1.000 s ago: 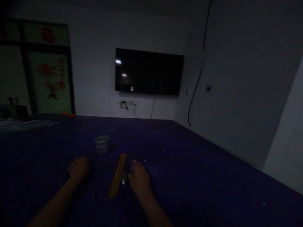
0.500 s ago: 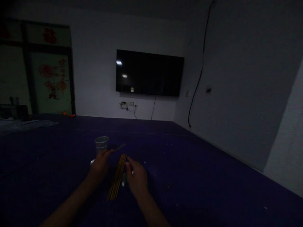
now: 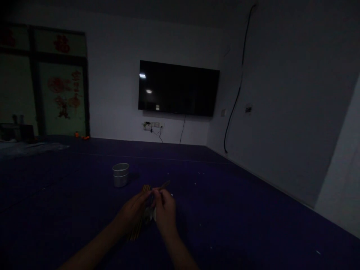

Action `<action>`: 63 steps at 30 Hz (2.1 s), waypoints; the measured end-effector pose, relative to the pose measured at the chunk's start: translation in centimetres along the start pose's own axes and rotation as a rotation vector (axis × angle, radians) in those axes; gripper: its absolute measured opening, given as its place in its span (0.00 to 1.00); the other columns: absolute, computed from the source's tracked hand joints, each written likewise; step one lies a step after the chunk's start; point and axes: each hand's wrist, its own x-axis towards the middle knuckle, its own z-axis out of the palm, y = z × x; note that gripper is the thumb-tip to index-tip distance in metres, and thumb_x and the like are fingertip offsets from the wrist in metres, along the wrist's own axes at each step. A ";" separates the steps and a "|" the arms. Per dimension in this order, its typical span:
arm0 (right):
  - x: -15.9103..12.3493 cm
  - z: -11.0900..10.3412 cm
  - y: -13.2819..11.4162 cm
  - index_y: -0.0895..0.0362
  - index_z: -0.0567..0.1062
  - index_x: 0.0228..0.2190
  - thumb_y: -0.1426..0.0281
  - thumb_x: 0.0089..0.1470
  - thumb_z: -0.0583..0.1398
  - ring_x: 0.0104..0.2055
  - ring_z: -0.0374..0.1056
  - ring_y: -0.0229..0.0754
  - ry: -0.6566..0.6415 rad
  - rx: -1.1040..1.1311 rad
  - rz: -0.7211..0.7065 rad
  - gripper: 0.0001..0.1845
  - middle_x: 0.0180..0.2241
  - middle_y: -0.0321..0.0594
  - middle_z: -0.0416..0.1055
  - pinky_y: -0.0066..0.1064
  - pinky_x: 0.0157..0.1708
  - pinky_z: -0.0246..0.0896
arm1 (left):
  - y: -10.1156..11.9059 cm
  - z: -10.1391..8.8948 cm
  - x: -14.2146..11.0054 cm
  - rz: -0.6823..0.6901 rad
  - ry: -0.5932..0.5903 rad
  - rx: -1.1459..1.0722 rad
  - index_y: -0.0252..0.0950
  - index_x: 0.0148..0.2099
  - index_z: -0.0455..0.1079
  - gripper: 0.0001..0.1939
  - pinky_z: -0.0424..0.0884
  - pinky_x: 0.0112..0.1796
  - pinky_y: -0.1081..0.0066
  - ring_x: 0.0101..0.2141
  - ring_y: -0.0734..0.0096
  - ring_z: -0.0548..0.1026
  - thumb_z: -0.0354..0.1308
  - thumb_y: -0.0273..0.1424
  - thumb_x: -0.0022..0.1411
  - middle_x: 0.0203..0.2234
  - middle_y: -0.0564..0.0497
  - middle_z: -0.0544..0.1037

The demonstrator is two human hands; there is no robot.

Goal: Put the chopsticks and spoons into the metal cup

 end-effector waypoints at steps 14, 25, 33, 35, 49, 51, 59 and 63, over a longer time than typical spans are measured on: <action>1.5 -1.2 1.3 0.60 0.78 0.37 0.48 0.48 0.59 0.19 0.61 0.35 0.157 0.112 0.120 0.28 0.23 0.38 0.73 0.27 0.18 0.55 | 0.5 0.1 -0.2 0.053 -0.033 0.180 0.34 0.54 0.64 0.18 0.74 0.31 0.72 0.27 0.70 0.77 0.47 0.38 0.67 0.29 0.47 0.79; 1.0 -0.8 3.5 0.61 0.78 0.39 0.53 0.44 0.61 0.26 0.70 0.44 0.013 0.028 0.135 0.27 0.27 0.43 0.77 0.33 0.26 0.64 | 0.5 0.0 0.1 -0.142 -0.125 0.117 0.37 0.55 0.65 0.24 0.74 0.37 0.66 0.34 0.64 0.78 0.47 0.46 0.65 0.34 0.44 0.80; 3.2 -4.4 6.1 0.58 0.77 0.19 0.68 0.45 0.57 0.26 0.69 0.42 -0.110 -0.631 0.233 0.11 0.22 0.42 0.75 0.27 0.25 0.57 | -0.5 -0.1 0.1 -0.263 -0.282 0.046 0.36 0.55 0.68 0.23 0.65 0.54 0.56 0.56 0.61 0.67 0.40 0.41 0.68 0.53 0.42 0.72; 3.3 -4.8 6.4 0.58 0.75 0.15 0.72 0.42 0.57 0.25 0.68 0.40 -0.132 -0.672 0.246 0.10 0.19 0.40 0.73 0.26 0.24 0.54 | -0.8 0.1 -0.1 -0.283 -0.347 0.027 0.37 0.54 0.69 0.24 0.63 0.55 0.54 0.57 0.60 0.66 0.39 0.41 0.69 0.54 0.42 0.71; 3.0 -4.6 7.5 0.58 0.76 0.15 0.79 0.41 0.56 0.27 0.70 0.39 -0.248 -0.916 0.305 0.11 0.20 0.40 0.74 0.24 0.23 0.51 | -1.2 0.5 -0.9 -0.367 -0.400 -0.078 0.37 0.54 0.71 0.26 0.64 0.55 0.59 0.56 0.63 0.67 0.37 0.43 0.69 0.55 0.43 0.71; 3.0 -4.5 7.7 0.58 0.77 0.17 0.79 0.42 0.57 0.27 0.71 0.39 -0.260 -0.941 0.303 0.11 0.21 0.41 0.75 0.24 0.24 0.52 | -1.2 0.7 -1.1 -0.369 -0.377 -0.082 0.37 0.54 0.70 0.26 0.65 0.55 0.60 0.56 0.63 0.68 0.37 0.43 0.69 0.55 0.43 0.71; 2.6 -4.2 7.5 0.58 0.79 0.23 0.77 0.47 0.58 0.33 0.73 0.42 -0.284 -1.022 0.268 0.09 0.29 0.47 0.78 0.25 0.27 0.53 | -1.0 0.5 -0.9 -0.377 -0.392 -0.078 0.35 0.54 0.70 0.26 0.65 0.55 0.59 0.56 0.61 0.68 0.36 0.42 0.69 0.54 0.42 0.72; 2.5 -4.2 7.1 0.57 0.78 0.21 0.75 0.46 0.61 0.34 0.73 0.43 -0.305 -1.041 0.244 0.07 0.29 0.46 0.78 0.27 0.28 0.54 | -1.2 0.6 -1.0 -0.363 -0.368 -0.077 0.36 0.54 0.70 0.25 0.66 0.54 0.60 0.55 0.62 0.69 0.38 0.42 0.69 0.53 0.43 0.72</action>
